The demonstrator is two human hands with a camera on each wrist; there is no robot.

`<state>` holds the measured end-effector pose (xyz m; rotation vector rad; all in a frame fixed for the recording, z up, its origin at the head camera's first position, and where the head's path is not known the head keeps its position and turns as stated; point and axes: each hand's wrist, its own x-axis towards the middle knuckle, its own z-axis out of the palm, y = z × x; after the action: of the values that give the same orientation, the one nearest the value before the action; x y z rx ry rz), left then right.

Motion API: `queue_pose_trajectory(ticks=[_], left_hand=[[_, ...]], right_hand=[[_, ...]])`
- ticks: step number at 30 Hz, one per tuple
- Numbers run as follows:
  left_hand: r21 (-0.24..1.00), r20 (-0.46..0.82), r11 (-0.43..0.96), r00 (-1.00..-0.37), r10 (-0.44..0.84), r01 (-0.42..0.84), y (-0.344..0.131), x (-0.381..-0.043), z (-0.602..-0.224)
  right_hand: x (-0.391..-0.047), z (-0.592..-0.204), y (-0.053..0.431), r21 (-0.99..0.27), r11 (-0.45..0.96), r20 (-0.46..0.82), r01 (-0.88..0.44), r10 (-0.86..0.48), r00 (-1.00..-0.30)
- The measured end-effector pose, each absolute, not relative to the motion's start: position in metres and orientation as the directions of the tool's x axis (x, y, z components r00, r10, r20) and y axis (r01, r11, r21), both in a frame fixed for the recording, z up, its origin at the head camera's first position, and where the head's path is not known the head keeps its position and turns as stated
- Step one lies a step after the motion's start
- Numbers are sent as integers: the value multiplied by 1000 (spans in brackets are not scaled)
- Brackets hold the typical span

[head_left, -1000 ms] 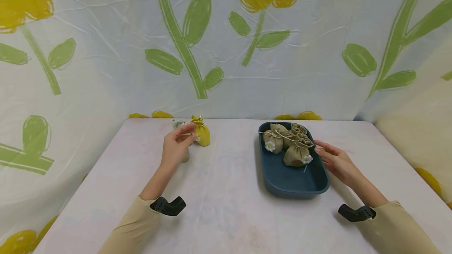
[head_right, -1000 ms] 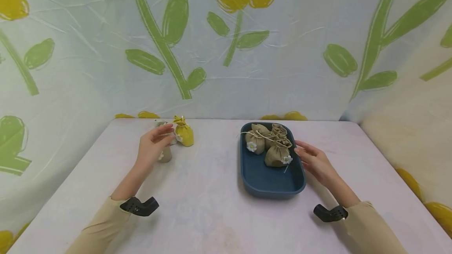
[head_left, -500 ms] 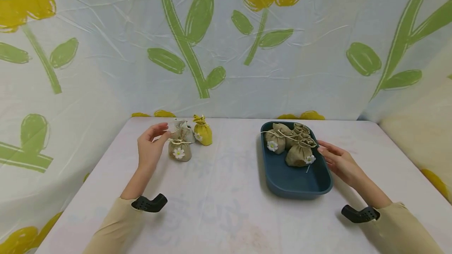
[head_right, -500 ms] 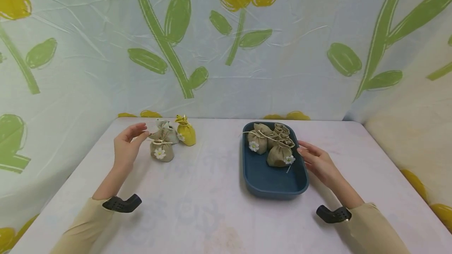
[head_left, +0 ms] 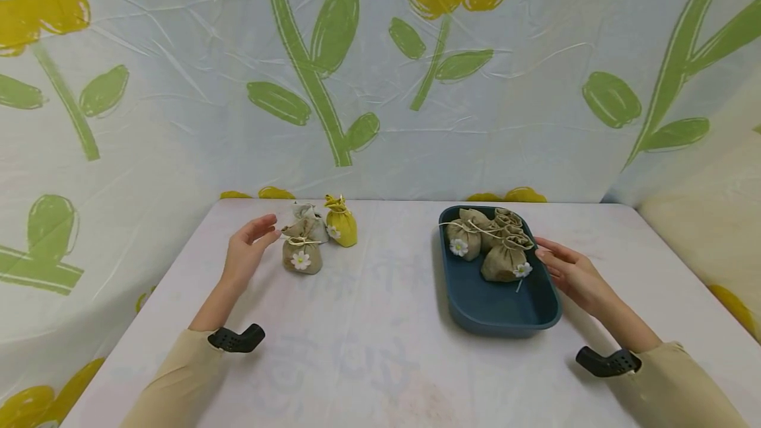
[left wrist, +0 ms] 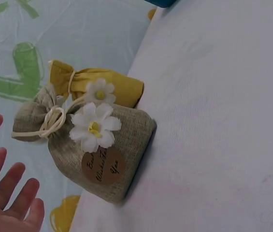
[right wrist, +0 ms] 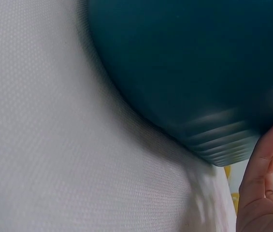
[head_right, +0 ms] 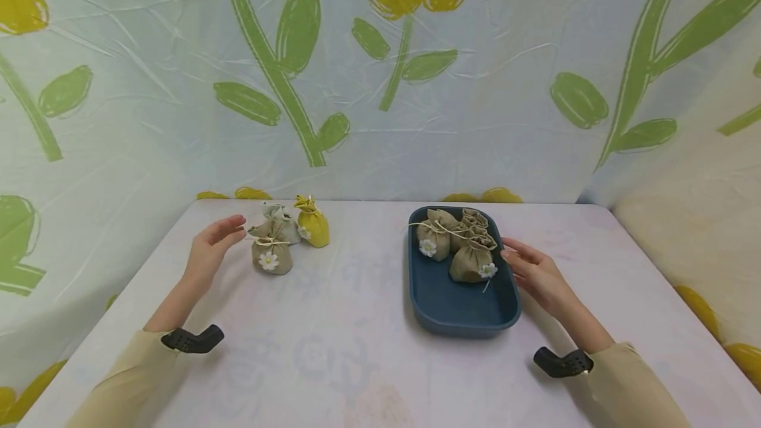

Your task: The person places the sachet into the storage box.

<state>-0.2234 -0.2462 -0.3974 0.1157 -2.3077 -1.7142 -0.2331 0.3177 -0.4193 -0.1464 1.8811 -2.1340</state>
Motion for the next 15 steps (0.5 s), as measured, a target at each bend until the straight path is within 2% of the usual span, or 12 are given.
queue_pose_trajectory(ticks=[5,9,15], left_hand=[[943,73,330,-995,-72,45,-253,-228,-402],[922,73,380,-997,16,74,-255,-231,-406],[888,57,451,-995,78,86,-252,-237,-412]], right_hand=[[-234,-419,318,-983,-98,-122,156,-282,-952],[-234,-419,318,-985,-87,-117,147,-284,-952],[-234,-420,319,-987,-85,-109,139,-285,-952]])
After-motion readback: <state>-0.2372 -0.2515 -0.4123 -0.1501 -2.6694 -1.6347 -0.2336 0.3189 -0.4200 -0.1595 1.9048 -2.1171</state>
